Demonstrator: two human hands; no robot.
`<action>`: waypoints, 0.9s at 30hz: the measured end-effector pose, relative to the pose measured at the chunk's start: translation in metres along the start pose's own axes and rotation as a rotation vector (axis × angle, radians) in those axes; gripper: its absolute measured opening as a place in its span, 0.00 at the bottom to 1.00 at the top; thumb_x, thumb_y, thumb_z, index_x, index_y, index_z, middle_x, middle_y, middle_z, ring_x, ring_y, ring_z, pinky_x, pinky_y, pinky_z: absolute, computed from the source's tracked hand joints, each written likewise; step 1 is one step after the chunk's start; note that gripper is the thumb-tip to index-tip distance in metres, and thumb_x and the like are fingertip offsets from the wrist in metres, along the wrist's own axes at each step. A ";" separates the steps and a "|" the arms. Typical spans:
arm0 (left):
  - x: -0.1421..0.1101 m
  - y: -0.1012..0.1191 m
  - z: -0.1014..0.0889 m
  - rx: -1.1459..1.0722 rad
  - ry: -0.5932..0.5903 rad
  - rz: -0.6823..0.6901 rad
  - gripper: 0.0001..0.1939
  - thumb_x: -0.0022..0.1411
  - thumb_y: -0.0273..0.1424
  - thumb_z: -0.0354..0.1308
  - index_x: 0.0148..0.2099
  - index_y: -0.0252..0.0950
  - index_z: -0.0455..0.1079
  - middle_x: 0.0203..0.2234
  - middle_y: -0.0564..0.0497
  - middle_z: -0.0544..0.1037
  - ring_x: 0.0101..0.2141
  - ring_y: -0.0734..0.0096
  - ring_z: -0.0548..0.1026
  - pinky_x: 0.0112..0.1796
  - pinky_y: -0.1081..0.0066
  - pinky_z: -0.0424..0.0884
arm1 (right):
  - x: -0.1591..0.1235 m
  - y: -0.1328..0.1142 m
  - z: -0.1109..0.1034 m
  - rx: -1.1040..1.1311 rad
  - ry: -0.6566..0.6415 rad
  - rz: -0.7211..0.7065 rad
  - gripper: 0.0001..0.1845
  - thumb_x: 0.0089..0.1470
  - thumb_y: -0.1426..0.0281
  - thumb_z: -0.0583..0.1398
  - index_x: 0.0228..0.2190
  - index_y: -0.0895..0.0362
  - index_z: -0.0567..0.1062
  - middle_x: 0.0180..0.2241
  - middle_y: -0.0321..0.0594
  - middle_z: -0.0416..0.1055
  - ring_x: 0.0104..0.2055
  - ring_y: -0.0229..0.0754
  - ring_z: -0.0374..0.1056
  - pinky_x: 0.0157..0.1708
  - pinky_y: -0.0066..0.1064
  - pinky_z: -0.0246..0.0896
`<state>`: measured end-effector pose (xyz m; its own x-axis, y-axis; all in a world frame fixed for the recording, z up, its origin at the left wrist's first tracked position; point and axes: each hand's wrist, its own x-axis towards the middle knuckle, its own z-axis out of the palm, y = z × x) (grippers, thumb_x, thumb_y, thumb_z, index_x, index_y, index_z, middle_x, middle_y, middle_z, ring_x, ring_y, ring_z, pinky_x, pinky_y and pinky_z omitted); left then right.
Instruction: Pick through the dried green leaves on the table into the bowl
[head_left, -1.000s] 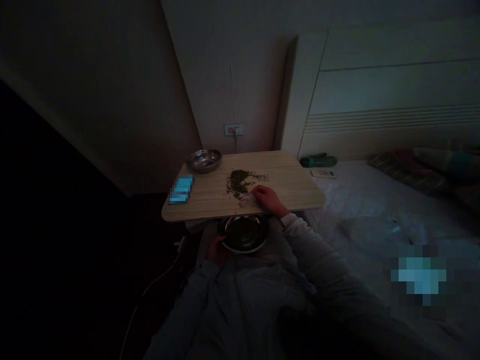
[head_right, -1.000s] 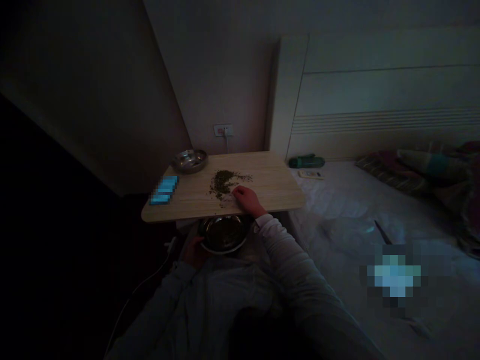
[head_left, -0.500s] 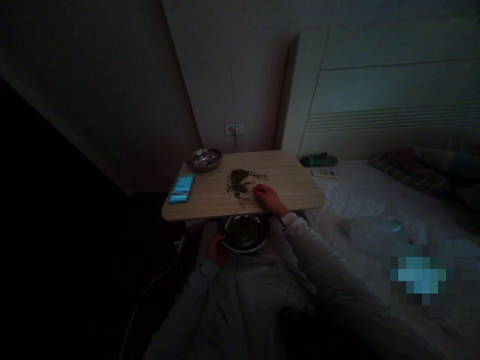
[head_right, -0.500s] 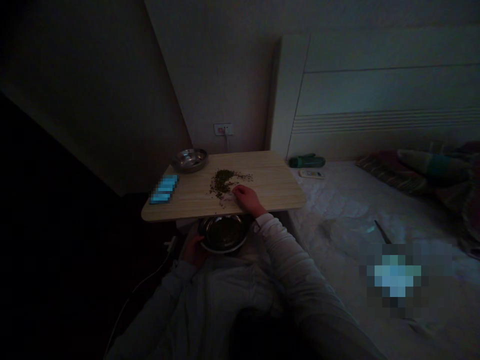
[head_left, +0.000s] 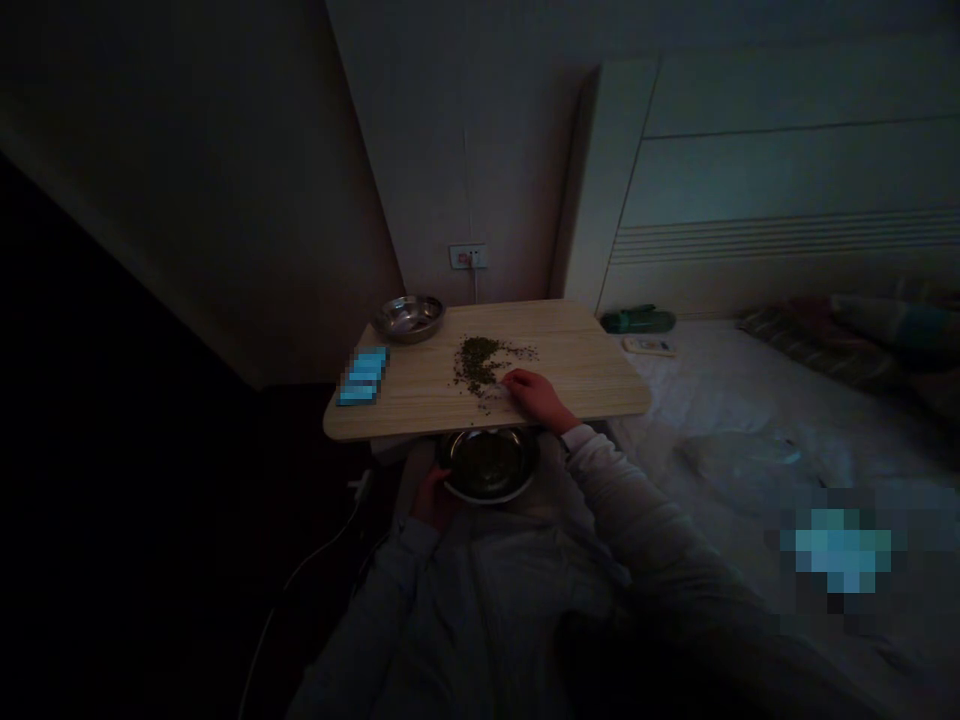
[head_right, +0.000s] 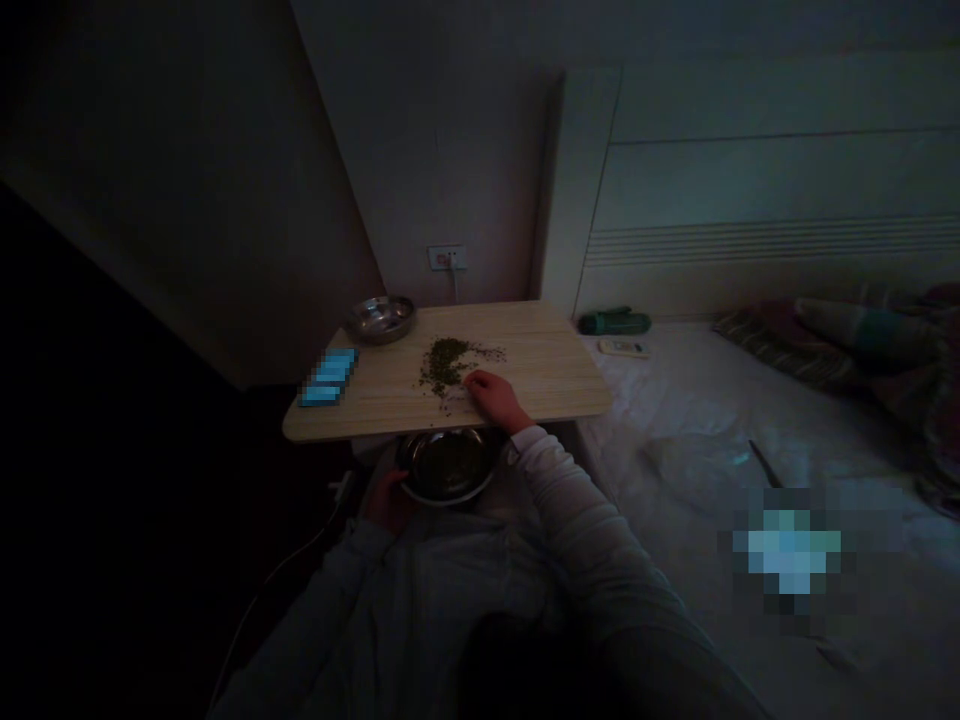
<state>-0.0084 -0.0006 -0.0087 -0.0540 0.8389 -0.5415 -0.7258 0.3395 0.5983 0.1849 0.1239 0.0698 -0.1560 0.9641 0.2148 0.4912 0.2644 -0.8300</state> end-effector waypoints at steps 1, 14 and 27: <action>-0.001 0.000 0.001 0.001 -0.007 -0.001 0.09 0.45 0.22 0.57 0.32 0.36 0.72 0.24 0.51 0.80 0.38 0.59 0.77 0.39 0.63 0.73 | 0.000 0.000 0.000 0.002 0.000 0.002 0.09 0.50 0.72 0.55 0.29 0.57 0.76 0.30 0.37 0.75 0.35 0.40 0.67 0.39 0.31 0.60; -0.005 0.002 0.004 -0.004 -0.032 -0.014 0.10 0.46 0.22 0.57 0.33 0.37 0.73 0.25 0.52 0.80 0.39 0.59 0.77 0.39 0.63 0.73 | 0.000 0.002 0.005 -0.079 -0.006 -0.035 0.09 0.51 0.67 0.57 0.31 0.56 0.77 0.31 0.39 0.76 0.34 0.41 0.68 0.39 0.33 0.61; -0.001 0.001 0.000 0.010 -0.039 -0.015 0.09 0.45 0.23 0.57 0.32 0.37 0.73 0.25 0.51 0.80 0.36 0.60 0.78 0.37 0.63 0.73 | 0.002 0.001 -0.002 0.084 0.097 0.034 0.09 0.47 0.68 0.55 0.25 0.58 0.74 0.26 0.36 0.72 0.31 0.38 0.66 0.35 0.29 0.60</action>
<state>-0.0091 -0.0015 -0.0078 -0.0164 0.8496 -0.5271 -0.7198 0.3559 0.5960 0.1873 0.1258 0.0706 -0.0552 0.9714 0.2309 0.4203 0.2324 -0.8771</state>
